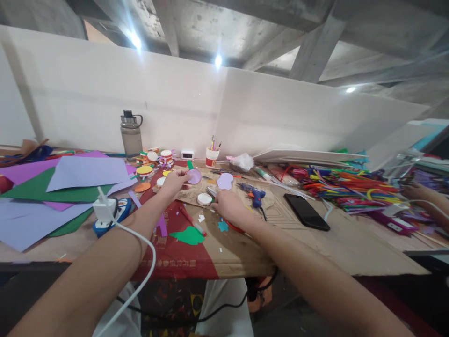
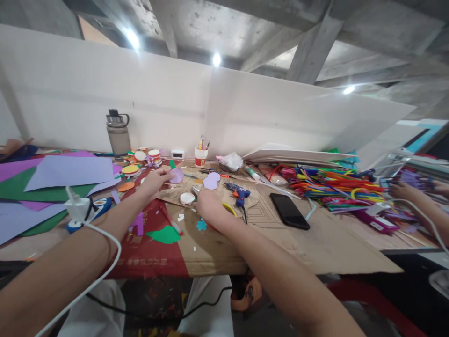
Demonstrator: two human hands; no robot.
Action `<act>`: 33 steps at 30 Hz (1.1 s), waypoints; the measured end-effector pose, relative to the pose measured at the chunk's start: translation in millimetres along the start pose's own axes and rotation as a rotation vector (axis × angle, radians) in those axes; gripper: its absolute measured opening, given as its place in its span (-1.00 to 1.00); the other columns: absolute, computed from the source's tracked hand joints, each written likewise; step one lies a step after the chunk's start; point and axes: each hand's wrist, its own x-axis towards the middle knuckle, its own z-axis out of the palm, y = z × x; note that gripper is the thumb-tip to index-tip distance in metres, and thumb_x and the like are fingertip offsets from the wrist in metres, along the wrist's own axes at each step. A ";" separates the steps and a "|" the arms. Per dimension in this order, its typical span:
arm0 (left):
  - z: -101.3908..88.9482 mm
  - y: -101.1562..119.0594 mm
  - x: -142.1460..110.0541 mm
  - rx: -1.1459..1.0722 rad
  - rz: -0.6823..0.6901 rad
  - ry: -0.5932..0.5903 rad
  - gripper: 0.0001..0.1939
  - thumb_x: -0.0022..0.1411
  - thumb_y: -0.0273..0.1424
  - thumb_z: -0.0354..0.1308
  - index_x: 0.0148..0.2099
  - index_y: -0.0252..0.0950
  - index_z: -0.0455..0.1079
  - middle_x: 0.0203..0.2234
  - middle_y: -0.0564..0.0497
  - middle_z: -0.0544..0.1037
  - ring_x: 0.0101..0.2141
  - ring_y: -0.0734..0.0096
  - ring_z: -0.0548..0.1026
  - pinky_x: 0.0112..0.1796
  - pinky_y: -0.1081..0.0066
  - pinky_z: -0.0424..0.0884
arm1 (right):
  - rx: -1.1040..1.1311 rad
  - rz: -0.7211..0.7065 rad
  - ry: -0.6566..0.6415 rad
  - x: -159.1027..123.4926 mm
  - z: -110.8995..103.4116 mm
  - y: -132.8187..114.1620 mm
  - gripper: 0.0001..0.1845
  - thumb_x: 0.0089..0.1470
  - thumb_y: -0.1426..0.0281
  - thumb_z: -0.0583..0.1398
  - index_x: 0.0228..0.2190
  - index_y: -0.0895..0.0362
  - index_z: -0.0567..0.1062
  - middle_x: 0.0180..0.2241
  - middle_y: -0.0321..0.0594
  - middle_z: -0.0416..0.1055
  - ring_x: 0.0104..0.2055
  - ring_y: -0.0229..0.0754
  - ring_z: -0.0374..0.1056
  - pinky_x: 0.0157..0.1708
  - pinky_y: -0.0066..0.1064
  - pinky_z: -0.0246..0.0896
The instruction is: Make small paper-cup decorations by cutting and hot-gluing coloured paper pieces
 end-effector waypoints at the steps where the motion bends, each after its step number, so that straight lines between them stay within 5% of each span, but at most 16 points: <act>1: -0.2 -0.1 0.3 -0.002 0.001 0.002 -0.62 -0.30 -0.25 0.42 -0.43 -0.35 0.42 -0.54 0.05 0.44 -0.53 0.53 0.39 -0.59 0.56 0.34 | -0.005 0.019 -0.021 4.2 1.8 -1.7 -0.68 0.07 0.28 0.15 -0.24 0.27 0.53 -0.24 0.11 0.50 -0.20 0.00 0.43 -0.32 -0.37 0.22; 9: 2.3 -0.8 -1.0 0.022 0.003 0.004 -0.66 -0.28 -0.26 0.40 -0.46 -0.34 0.41 -0.55 0.07 0.43 -0.53 0.53 0.37 -0.59 0.55 0.34 | 0.002 -0.002 -0.076 24.2 9.9 2.4 -0.71 0.04 0.42 0.11 -0.23 0.25 0.54 -0.30 0.08 0.53 -0.28 -0.04 0.46 -0.41 -0.41 0.22; 22: 5.4 2.8 -6.7 0.048 0.016 0.016 -0.69 -0.25 -0.28 0.39 -0.45 -0.34 0.44 -0.51 0.02 0.47 -0.53 0.52 0.39 -0.59 0.53 0.34 | 0.012 -0.074 -0.055 17.7 3.3 -4.2 -0.82 0.01 0.47 0.12 -0.34 0.20 0.52 -0.37 -0.01 0.52 -0.37 -0.12 0.42 -0.48 -0.46 0.12; 33: 8.7 4.8 -8.8 -0.029 -0.049 0.009 -0.67 -0.29 -0.31 0.41 -0.44 -0.35 0.43 -0.49 0.03 0.48 -0.54 0.55 0.38 -0.62 0.57 0.34 | 0.427 -0.131 0.330 33.6 2.2 19.2 -0.80 -0.07 0.53 0.10 -0.34 0.17 0.45 -0.40 -0.20 0.47 -0.37 -0.26 0.33 -0.39 -0.50 0.11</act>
